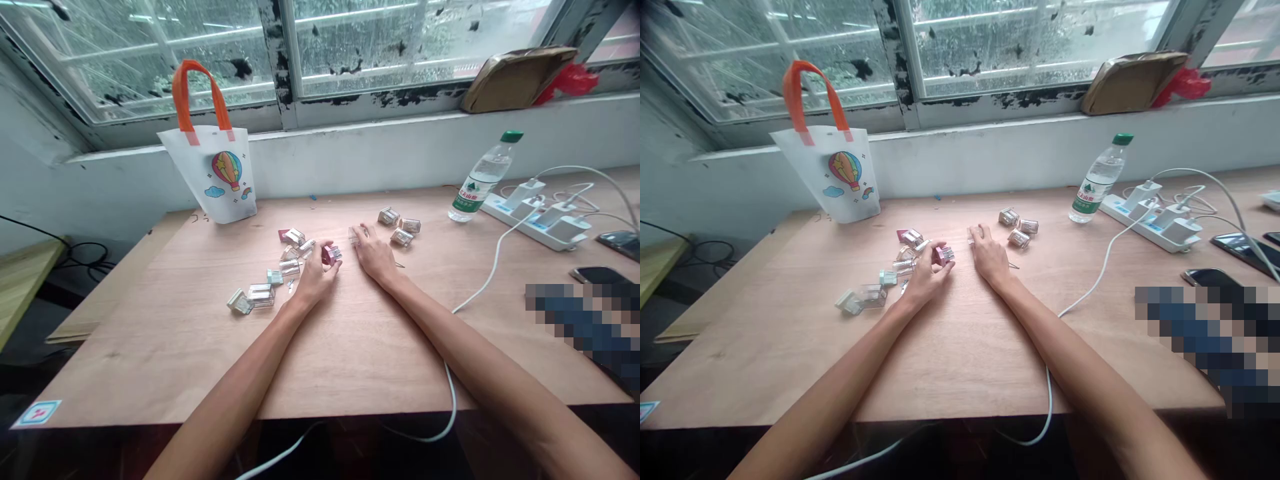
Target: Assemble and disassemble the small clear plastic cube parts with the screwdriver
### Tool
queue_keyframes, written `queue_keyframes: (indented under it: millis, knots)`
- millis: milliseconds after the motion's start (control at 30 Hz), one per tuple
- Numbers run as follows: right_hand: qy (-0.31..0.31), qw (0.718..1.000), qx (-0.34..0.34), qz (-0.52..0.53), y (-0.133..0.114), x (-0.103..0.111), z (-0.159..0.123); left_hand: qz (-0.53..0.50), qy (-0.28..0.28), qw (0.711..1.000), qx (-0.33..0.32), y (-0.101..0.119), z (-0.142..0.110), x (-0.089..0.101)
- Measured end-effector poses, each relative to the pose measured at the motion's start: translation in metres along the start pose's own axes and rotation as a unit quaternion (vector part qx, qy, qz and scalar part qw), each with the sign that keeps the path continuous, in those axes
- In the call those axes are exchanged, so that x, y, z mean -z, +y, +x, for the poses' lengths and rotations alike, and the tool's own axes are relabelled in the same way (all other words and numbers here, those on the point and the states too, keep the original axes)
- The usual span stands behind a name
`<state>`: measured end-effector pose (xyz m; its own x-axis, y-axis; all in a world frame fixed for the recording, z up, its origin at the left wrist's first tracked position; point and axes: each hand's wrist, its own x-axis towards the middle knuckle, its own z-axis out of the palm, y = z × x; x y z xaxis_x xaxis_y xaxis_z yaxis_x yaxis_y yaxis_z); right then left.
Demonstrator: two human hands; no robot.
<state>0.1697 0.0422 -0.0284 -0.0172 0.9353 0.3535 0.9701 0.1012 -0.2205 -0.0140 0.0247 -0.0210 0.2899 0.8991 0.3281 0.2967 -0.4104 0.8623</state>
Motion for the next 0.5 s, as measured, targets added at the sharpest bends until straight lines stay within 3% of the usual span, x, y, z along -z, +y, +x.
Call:
queue_keyframes:
  millis: [100, 233, 367, 500]
  knots:
    - [-0.014, 0.999, 0.032, 0.024, 0.003, 0.004, -0.008, 0.035, 0.011, 0.999, -0.032, 0.0, 0.002, 0.003]
    - [-0.043, 0.984, 0.131, 0.113, 0.017, 0.006, -0.01, 0.094, 0.041, 0.994, -0.046, -0.003, 0.005, 0.007]
    - [-0.029, 0.965, 0.188, 0.181, 0.025, 0.002, -0.01, 0.069, 0.005, 0.998, 0.004, -0.003, 0.005, 0.009]
    - [0.007, 0.955, 0.199, 0.221, 0.015, -0.001, -0.011, 0.089, -0.018, 0.996, -0.006, -0.002, 0.003, 0.009]
